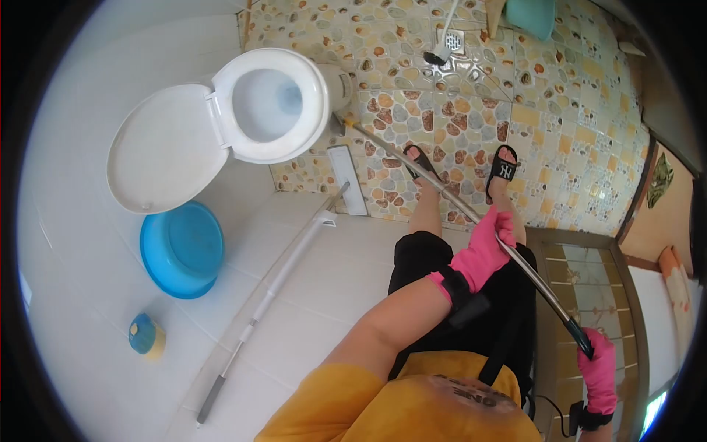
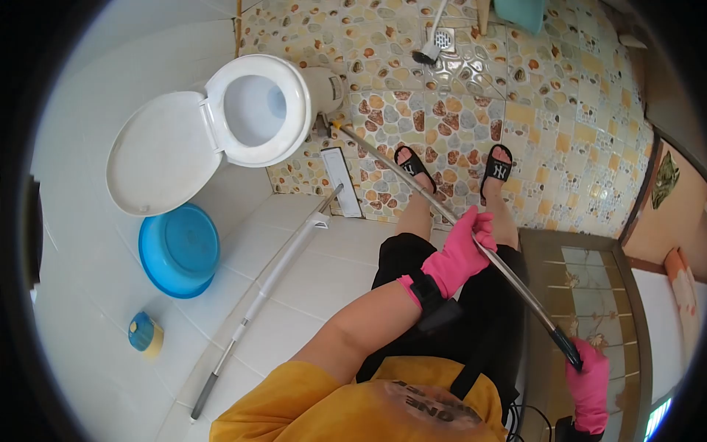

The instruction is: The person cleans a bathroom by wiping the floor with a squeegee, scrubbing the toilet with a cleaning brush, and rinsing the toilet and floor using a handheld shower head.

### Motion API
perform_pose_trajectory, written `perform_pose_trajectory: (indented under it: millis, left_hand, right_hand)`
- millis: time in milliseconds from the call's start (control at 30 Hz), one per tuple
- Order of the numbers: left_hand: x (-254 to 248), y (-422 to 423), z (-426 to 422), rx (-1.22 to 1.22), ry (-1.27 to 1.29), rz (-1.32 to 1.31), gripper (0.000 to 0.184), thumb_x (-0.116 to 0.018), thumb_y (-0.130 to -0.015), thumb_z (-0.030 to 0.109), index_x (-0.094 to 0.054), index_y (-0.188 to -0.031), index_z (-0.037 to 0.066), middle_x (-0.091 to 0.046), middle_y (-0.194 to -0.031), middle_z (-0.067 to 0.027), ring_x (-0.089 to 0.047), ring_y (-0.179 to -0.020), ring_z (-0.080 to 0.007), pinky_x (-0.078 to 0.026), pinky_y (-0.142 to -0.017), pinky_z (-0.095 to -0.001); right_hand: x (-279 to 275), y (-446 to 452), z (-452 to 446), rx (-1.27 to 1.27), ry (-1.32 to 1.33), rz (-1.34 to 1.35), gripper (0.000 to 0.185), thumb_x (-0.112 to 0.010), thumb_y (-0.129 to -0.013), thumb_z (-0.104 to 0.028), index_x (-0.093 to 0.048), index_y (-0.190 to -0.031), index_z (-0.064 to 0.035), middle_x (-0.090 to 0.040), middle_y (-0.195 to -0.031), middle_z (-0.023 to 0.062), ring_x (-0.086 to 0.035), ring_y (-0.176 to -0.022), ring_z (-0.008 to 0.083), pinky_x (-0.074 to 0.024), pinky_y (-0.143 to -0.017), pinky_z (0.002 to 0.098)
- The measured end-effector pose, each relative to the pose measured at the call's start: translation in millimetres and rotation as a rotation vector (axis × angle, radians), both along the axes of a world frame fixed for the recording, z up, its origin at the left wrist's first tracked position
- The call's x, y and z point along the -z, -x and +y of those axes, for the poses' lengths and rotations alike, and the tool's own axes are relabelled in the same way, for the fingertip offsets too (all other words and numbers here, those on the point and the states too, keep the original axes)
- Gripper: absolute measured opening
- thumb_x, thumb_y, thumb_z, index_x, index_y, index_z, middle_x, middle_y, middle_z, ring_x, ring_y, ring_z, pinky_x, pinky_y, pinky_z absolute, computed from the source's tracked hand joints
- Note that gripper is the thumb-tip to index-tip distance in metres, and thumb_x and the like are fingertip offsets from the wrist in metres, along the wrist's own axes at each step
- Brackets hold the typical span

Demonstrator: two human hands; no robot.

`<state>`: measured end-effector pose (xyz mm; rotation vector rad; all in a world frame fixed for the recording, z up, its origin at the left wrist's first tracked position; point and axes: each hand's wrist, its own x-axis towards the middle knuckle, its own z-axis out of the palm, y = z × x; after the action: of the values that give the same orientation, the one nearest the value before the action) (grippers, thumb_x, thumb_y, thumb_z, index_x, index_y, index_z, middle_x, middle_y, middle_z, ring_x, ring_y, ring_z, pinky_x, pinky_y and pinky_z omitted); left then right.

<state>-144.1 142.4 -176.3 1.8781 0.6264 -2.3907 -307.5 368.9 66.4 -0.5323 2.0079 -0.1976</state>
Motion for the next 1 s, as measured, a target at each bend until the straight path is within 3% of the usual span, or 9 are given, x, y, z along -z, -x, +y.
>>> perform_pose_trajectory:
  millis: [100, 167, 267, 400, 500, 633, 700, 900, 1000]
  left_hand:
    - [-13, 17, 0, 0.08, -0.043, 0.029, 0.033, -0.055, -0.095, 0.039, -0.061, -0.091, 0.007, -0.052, -0.062, 0.0009, -0.044, -0.043, -0.0133, -0.04, -0.045, -0.0299]
    - [-16, 30, -16, 0.005, 0.094, 0.452, 0.033, -0.056, -0.095, 0.038, -0.061, -0.094, 0.005, -0.052, -0.063, 0.0008, -0.043, -0.043, -0.0141, -0.038, -0.045, -0.0293]
    - [-52, 65, -71, 0.021, 0.304, 0.672, 0.031, -0.058, -0.094, 0.035, -0.062, -0.098, 0.004, -0.055, -0.066, 0.0006, -0.045, -0.046, -0.014, -0.038, -0.046, -0.0286]
    - [-48, 81, -101, 0.227, 0.332, 0.366, 0.032, -0.06, -0.092, 0.034, -0.062, -0.101, 0.004, -0.058, -0.069, 0.0003, -0.049, -0.05, -0.0133, -0.038, -0.046, -0.029]
    - [-24, 89, -132, 0.015, 0.221, -0.013, 0.028, -0.064, -0.09, 0.034, -0.061, -0.095, 0.006, -0.055, -0.067, 0.0024, -0.05, -0.051, -0.0142, -0.04, -0.048, -0.0312]
    - [21, 63, -120, 0.252, 0.325, -0.032, 0.029, -0.063, -0.09, 0.036, -0.059, -0.094, 0.008, -0.046, -0.06, 0.0064, -0.044, -0.047, -0.011, -0.038, -0.047, -0.0275]
    - [11, 44, -113, 0.08, 0.232, -0.041, 0.032, -0.062, -0.091, 0.04, -0.058, -0.095, 0.009, -0.038, -0.056, 0.0084, -0.037, -0.044, -0.0076, -0.036, -0.047, -0.0247]
    - [-32, 46, -82, 0.305, 0.377, -0.056, 0.036, -0.057, -0.093, 0.044, -0.057, -0.093, 0.008, -0.035, -0.056, 0.0077, -0.03, -0.045, -0.0074, -0.032, -0.047, -0.0252]
    - [36, 12, -84, 0.32, 0.39, -0.094, 0.036, -0.056, -0.094, 0.043, -0.056, -0.094, 0.008, -0.036, -0.056, 0.0075, -0.031, -0.045, -0.0077, -0.034, -0.048, -0.0253]
  right_hand:
    - [-9, -29, 37, 0.079, -0.078, -0.033, 0.036, -0.064, -0.07, 0.002, -0.063, -0.106, -0.0054, -0.064, -0.08, 0.018, -0.062, -0.069, 0.0363, -0.0487, -0.061, 0.0396]
    - [0, -49, 54, 0.092, -0.098, -0.068, 0.037, -0.064, -0.071, 0.002, -0.062, -0.107, -0.0048, -0.064, -0.08, 0.0186, -0.062, -0.068, 0.0364, -0.0486, -0.061, 0.0399]
    - [29, -49, 44, 0.086, -0.019, 0.062, 0.038, -0.061, -0.07, 0.004, -0.062, -0.107, -0.0042, -0.062, -0.078, 0.0187, -0.061, -0.068, 0.0362, -0.0483, -0.061, 0.0403]
    - [35, -40, 32, 0.097, 0.073, 0.223, 0.04, -0.058, -0.069, 0.008, -0.064, -0.106, -0.0046, -0.061, -0.075, 0.0174, -0.059, -0.069, 0.0355, -0.047, -0.061, 0.0408]
    - [27, -48, 55, 0.042, 0.071, 0.309, 0.04, -0.057, -0.068, 0.008, -0.064, -0.106, -0.0053, -0.061, -0.076, 0.0164, -0.059, -0.069, 0.035, -0.047, -0.061, 0.0406]
    - [23, -43, 67, -0.011, 0.062, 0.337, 0.036, -0.059, -0.069, 0.006, -0.065, -0.103, -0.0058, -0.062, -0.077, 0.0156, -0.06, -0.07, 0.035, -0.0478, -0.061, 0.0407]
    - [30, -54, 86, -0.006, 0.038, 0.296, 0.034, -0.059, -0.069, 0.006, -0.065, -0.101, -0.0058, -0.062, -0.077, 0.0157, -0.06, -0.07, 0.0352, -0.0477, -0.061, 0.0411]
    - [17, -72, 146, 0.109, -0.091, 0.061, 0.028, -0.06, -0.068, 0.004, -0.065, -0.094, -0.0057, -0.063, -0.078, 0.017, -0.062, -0.071, 0.0364, -0.0478, -0.062, 0.0417]
    - [29, -71, 107, 0.146, -0.035, -0.005, 0.027, -0.06, -0.067, 0.002, -0.065, -0.093, -0.0048, -0.063, -0.078, 0.0175, -0.061, -0.071, 0.0377, -0.0477, -0.062, 0.0416]
